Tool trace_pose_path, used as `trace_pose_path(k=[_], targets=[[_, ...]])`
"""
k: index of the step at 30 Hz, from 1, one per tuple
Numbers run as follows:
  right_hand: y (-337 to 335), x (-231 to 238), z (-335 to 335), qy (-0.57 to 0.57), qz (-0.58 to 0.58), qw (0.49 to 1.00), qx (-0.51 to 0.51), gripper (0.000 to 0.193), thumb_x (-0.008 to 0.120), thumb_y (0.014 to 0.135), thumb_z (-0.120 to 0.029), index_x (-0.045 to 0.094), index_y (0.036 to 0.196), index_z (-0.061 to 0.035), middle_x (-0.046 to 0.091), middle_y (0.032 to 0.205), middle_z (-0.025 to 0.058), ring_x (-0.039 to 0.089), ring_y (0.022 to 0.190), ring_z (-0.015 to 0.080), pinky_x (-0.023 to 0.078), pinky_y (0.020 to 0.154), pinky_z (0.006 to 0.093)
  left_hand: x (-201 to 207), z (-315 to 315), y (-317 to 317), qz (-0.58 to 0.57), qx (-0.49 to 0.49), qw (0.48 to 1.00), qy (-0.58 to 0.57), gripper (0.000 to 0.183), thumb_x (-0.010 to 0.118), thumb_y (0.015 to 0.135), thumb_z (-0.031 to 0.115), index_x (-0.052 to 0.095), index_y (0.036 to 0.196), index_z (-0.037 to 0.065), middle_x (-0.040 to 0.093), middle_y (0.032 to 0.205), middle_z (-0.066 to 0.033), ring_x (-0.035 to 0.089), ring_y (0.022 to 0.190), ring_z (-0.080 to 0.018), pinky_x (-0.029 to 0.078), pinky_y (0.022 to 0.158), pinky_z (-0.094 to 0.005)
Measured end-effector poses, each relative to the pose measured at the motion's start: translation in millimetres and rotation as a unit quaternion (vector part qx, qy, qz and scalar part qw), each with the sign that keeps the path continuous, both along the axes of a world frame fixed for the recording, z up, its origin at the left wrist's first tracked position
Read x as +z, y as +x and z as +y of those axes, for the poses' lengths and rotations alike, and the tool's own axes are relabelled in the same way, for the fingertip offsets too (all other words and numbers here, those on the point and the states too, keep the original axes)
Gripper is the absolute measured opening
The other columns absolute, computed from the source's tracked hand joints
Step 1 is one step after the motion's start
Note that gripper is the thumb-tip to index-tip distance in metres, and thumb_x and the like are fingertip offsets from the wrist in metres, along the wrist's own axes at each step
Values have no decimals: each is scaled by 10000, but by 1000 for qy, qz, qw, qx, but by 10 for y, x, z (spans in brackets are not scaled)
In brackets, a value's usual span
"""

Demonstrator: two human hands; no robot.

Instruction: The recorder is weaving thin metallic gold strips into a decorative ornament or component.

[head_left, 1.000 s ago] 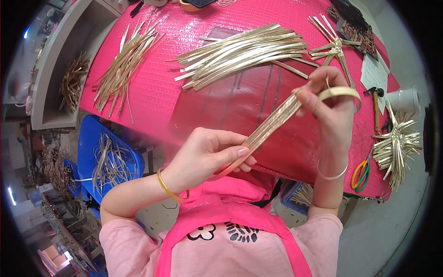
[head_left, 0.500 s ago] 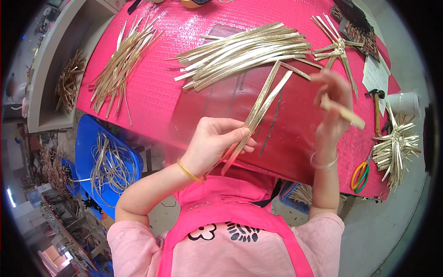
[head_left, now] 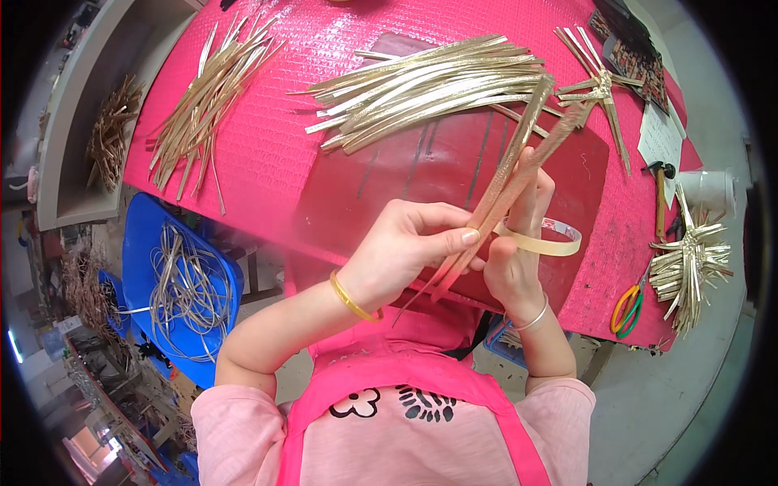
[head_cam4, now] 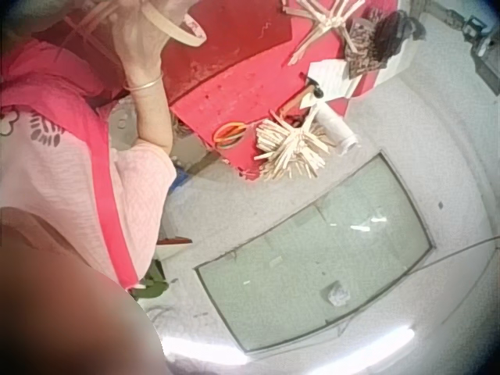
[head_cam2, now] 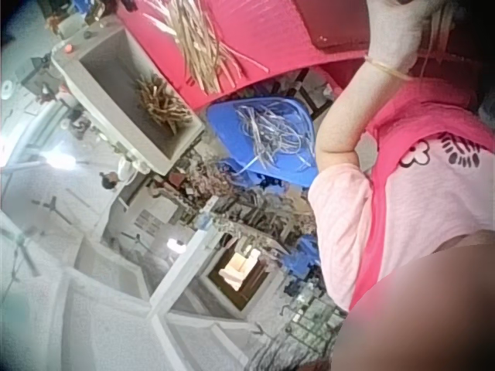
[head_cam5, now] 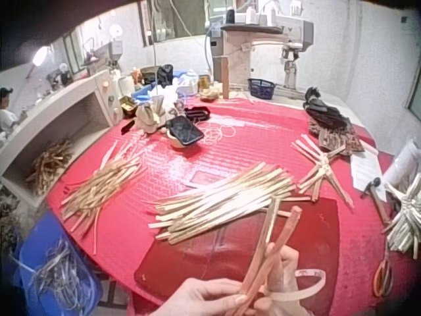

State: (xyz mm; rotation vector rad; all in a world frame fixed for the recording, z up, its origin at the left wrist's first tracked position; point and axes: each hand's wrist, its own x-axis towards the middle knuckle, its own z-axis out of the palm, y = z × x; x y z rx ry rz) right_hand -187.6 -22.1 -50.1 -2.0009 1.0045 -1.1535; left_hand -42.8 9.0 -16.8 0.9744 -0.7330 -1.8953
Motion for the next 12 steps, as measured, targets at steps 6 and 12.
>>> trace_pose_path(k=[6, 12], targets=[[-61, 8, 66, 95, -82, 989, -74, 762, 335, 800, -557, 38, 1326, -93, 334, 1069, 100, 373, 875, 158, 398, 703, 292, 39, -14, 182, -79, 51, 996, 11, 161, 535, 790, 90, 574, 878, -39, 585, 770, -61, 589, 667, -141, 478, 590, -238], [-160, -67, 44, 173, -122, 977, 33, 814, 251, 760, -649, -31, 1328, -139, 295, 1183, 57, 308, 771, 128, 345, 781, 311, -8, -10, 155, -33, -14, 997, -61, 179, 545, 772, 64, 590, 938, 17, 516, 1034, -112, 571, 842, -175, 462, 714, -270]])
